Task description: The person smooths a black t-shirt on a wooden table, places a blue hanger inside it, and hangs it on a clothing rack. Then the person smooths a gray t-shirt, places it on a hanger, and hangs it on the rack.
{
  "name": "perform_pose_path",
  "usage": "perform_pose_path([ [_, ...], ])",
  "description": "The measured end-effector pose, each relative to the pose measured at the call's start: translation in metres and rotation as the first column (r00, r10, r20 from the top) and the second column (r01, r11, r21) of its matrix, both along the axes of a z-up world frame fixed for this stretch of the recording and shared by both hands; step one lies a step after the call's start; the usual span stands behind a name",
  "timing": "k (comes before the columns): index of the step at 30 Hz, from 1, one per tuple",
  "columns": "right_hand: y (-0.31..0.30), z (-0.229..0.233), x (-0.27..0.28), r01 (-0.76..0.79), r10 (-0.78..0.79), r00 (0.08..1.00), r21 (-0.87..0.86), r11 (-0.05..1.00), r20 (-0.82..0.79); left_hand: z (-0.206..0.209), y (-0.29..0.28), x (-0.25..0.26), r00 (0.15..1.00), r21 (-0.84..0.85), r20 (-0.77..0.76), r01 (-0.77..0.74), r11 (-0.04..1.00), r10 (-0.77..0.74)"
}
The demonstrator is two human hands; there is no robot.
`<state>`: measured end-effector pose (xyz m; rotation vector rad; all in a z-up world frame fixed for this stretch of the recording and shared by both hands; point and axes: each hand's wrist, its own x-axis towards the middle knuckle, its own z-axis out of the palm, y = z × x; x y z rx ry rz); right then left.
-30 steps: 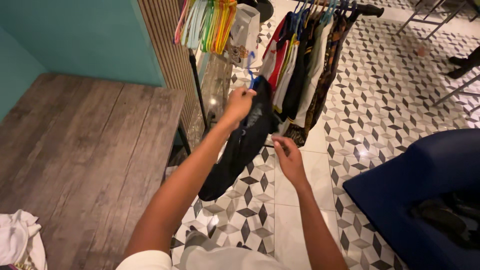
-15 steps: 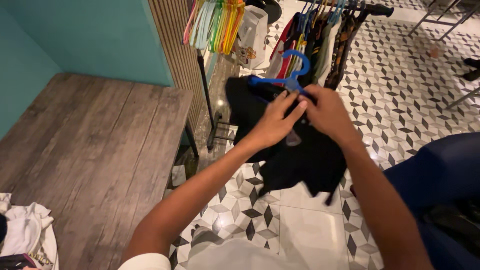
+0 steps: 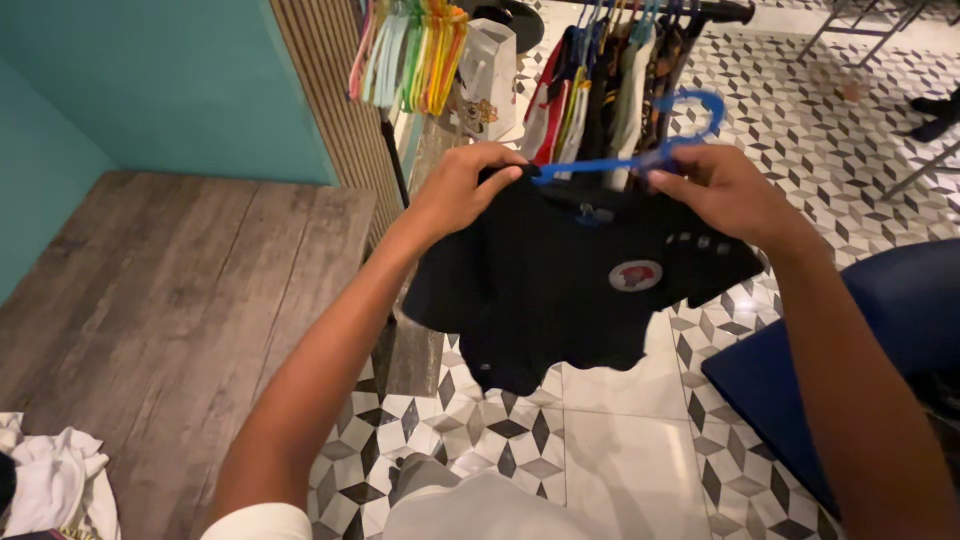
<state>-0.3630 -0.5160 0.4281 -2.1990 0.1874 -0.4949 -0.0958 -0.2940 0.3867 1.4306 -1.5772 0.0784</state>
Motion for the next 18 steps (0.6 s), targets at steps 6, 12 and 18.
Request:
perform_pose_path([
  [6, 0.021, 0.005, -0.004, 0.123, -0.141, 0.985, -0.16, 0.979, -0.102, 0.019, -0.015, -0.029, 0.997, 0.103, -0.057, -0.05, 0.993, 0.056],
  [12, 0.024, 0.02, -0.009, 0.142, -0.138, 0.99, -0.149, 0.979, 0.035, 0.024, -0.018, -0.051, 0.972, -0.109, 0.235, 0.009, 0.994, 0.017],
  [18, 0.017, 0.02, -0.013, 0.127, -0.125, 0.992, -0.126, 0.984, 0.025, 0.023, -0.015, -0.027, 0.987, 0.075, 0.16, 0.022, 0.997, -0.034],
])
